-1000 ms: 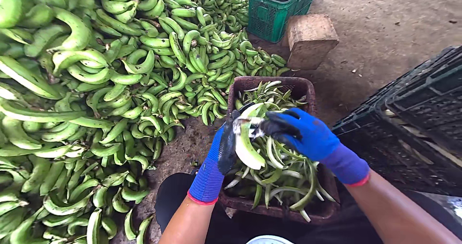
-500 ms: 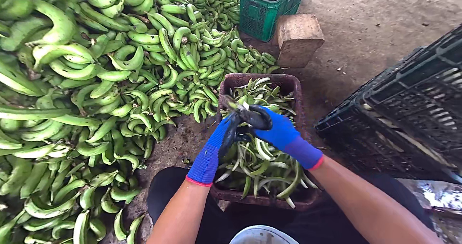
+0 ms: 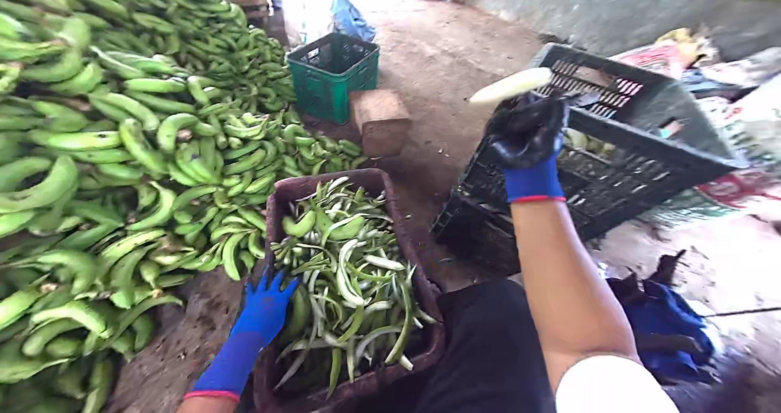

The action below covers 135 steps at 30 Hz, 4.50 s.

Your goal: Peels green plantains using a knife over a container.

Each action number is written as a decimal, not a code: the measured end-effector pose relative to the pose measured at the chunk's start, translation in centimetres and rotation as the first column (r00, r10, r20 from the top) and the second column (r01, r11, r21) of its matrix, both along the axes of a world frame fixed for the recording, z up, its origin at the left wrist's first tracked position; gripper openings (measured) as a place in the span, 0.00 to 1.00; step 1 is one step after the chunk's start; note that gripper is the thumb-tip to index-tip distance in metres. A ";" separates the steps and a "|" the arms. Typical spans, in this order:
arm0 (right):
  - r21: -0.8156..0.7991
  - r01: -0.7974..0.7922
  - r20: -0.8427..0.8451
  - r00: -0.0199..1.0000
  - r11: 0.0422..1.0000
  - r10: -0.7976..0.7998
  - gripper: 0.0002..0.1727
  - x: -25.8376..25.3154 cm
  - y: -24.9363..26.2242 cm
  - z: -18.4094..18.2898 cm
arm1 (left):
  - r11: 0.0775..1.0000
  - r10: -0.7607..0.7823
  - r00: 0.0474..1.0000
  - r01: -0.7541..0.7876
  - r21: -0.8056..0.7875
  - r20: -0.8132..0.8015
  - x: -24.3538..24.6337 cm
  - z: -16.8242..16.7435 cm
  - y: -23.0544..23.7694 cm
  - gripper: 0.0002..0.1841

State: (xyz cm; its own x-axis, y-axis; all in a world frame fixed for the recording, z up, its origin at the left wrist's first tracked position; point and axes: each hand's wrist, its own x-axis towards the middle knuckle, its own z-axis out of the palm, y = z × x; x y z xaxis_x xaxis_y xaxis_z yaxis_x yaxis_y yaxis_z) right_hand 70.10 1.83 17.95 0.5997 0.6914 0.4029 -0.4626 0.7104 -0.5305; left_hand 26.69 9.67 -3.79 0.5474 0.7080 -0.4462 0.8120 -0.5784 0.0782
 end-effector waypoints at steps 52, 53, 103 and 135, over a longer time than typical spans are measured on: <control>-0.171 0.694 0.968 -0.015 0.699 0.252 0.34 -16.0 3.2 -7.5 | 0.603 0.785 -0.238 0.077 -0.794 0.572 1.4 11.7 -4.2 0.21; -0.194 0.687 0.965 0.004 0.700 0.263 0.35 -15.5 3.1 -7.4 | 0.574 0.812 -0.228 0.139 -0.807 0.538 1.1 11.6 -3.9 0.20; -0.273 0.471 0.952 0.005 0.839 0.307 0.27 -19.1 5.2 -9.6 | 0.810 0.533 0.314 0.079 -0.581 0.786 -0.4 12.3 -2.7 0.27; -0.466 0.241 0.882 0.045 0.852 0.470 0.22 -18.2 7.0 -11.2 | 0.726 0.490 0.459 0.256 -0.638 0.741 0.9 11.9 -1.9 0.24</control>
State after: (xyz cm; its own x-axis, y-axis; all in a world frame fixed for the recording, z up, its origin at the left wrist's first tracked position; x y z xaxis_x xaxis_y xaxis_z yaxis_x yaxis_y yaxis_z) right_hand 51.95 8.81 6.74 -0.1975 0.9643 0.1765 0.6646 0.2641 -0.6989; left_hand 27.59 7.78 8.11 0.8123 0.5664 -0.1390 0.1581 0.0156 0.9873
